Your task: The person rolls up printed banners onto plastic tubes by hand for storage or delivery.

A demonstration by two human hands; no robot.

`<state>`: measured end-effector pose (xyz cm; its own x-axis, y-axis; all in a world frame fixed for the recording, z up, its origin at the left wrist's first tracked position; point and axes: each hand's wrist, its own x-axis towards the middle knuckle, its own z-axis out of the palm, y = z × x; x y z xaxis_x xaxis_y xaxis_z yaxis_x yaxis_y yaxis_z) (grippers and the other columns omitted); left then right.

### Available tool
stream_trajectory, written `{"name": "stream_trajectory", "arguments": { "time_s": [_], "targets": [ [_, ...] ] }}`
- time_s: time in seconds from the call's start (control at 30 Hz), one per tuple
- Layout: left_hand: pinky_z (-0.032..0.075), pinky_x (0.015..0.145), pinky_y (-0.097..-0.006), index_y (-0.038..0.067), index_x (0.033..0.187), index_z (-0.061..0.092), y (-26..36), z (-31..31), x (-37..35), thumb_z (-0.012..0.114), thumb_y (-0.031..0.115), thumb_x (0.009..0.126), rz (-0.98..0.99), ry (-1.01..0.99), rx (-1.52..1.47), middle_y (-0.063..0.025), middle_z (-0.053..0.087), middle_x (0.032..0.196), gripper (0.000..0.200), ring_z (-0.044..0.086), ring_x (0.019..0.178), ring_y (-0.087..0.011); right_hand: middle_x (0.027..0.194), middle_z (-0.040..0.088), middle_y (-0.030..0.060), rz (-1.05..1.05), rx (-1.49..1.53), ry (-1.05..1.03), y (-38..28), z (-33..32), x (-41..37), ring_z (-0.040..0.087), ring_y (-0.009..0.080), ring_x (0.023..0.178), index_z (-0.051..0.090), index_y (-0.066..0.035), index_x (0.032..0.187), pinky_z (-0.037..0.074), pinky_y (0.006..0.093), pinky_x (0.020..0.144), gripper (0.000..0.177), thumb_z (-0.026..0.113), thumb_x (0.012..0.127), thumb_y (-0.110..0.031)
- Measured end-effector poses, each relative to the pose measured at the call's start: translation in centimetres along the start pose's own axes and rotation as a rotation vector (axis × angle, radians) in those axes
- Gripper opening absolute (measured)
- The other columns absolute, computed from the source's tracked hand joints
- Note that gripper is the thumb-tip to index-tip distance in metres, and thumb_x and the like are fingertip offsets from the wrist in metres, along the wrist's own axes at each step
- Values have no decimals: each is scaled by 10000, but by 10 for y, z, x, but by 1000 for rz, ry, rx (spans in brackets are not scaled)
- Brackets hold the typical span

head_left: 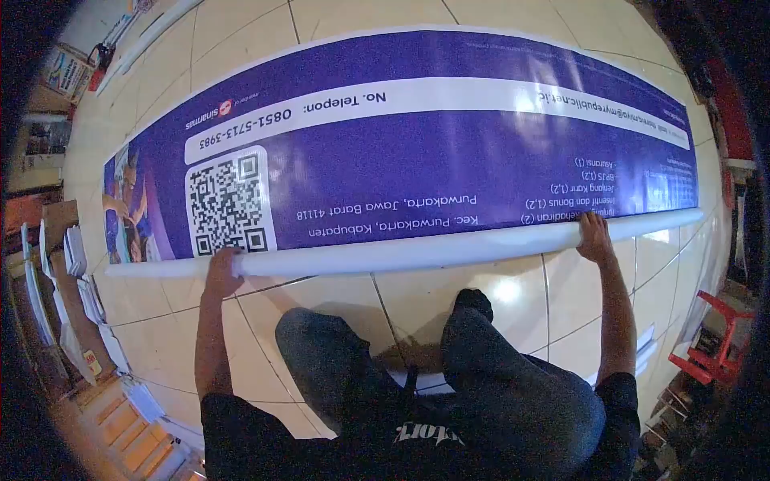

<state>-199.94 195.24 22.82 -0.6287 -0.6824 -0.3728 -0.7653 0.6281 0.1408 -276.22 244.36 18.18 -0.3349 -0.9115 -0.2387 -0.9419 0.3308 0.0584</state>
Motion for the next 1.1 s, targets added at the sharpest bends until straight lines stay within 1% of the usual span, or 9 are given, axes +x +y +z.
{"name": "stream_trajectory", "arguments": {
  "time_s": [0.13, 0.23, 0.37, 0.5, 0.6, 0.77, 0.9, 1.03, 1.1],
  "targets": [
    [394, 991, -446, 91, 1223, 501, -18, -6, 31, 802, 161, 567, 20, -7, -145, -172, 540, 1169, 725, 505, 1120, -357, 1247, 531, 171, -22, 175, -548, 32, -28, 51, 505, 331, 1161, 578, -73, 1150, 398, 458, 993, 582, 745, 600, -165],
    [389, 1004, -431, 83, 1239, 496, 11, -27, 40, 823, 171, 556, -17, 28, -273, -168, 516, 1218, 763, 494, 1149, -350, 1310, 480, 161, -142, 195, -121, -4, -31, 78, 443, 329, 1230, 448, -65, 1305, 363, 451, 1030, 820, 797, 581, -232],
    [412, 988, -395, 67, 1224, 512, 73, -28, 64, 806, 154, 588, 253, -87, 54, -172, 491, 1255, 706, 489, 1161, -344, 1338, 446, 188, -409, 204, -217, -144, -64, 112, 409, 350, 1260, 424, -67, 1313, 338, 467, 1053, 823, 789, 595, -235],
    [446, 950, -376, 77, 1198, 535, 32, -43, 109, 762, 157, 673, 129, -454, -299, -175, 572, 1140, 577, 552, 1084, -320, 1301, 461, 195, -400, 329, -508, -138, -55, 146, 421, 371, 1233, 431, -78, 1297, 344, 486, 1041, 822, 799, 583, -251],
    [435, 944, -382, 79, 1175, 551, 60, -74, 128, 764, 210, 691, 104, -215, -301, -143, 580, 1130, 545, 551, 1077, -310, 1232, 510, 187, -367, 356, -176, -141, -90, 156, 495, 362, 1147, 462, -78, 1261, 396, 456, 1000, 723, 775, 626, -224],
    [410, 973, -413, 67, 1196, 524, 70, -70, 150, 776, 203, 646, 263, -350, -59, -142, 549, 1175, 620, 516, 1120, -323, 1140, 523, 178, -492, 310, -264, -138, -79, 189, 506, 361, 1078, 484, -37, 1196, 415, 457, 948, 722, 801, 576, -227],
    [390, 1015, -421, 45, 1208, 513, 74, -84, 169, 760, 159, 602, 228, -49, -188, -153, 547, 1188, 664, 505, 1140, -333, 1182, 524, 192, -373, 465, -323, -139, -114, 212, 508, 367, 1115, 463, -35, 1232, 416, 435, 981, 776, 806, 563, -229],
    [378, 1033, -421, 62, 1245, 471, 27, -75, 200, 753, 148, 622, 295, -354, -32, -162, 491, 1278, 688, 463, 1186, -364, 1244, 493, 198, -485, 289, -353, -125, -92, 234, 462, 378, 1182, 437, -41, 1269, 393, 435, 1011, 828, 803, 565, -276],
    [374, 1039, -425, 62, 1271, 453, 17, -85, 209, 753, 142, 607, 215, -108, -190, -165, 469, 1292, 733, 440, 1203, -373, 1253, 485, 198, -439, 359, -409, -125, -101, 239, 449, 381, 1193, 426, -45, 1286, 382, 440, 1024, 847, 805, 567, -283]
  ]
}}
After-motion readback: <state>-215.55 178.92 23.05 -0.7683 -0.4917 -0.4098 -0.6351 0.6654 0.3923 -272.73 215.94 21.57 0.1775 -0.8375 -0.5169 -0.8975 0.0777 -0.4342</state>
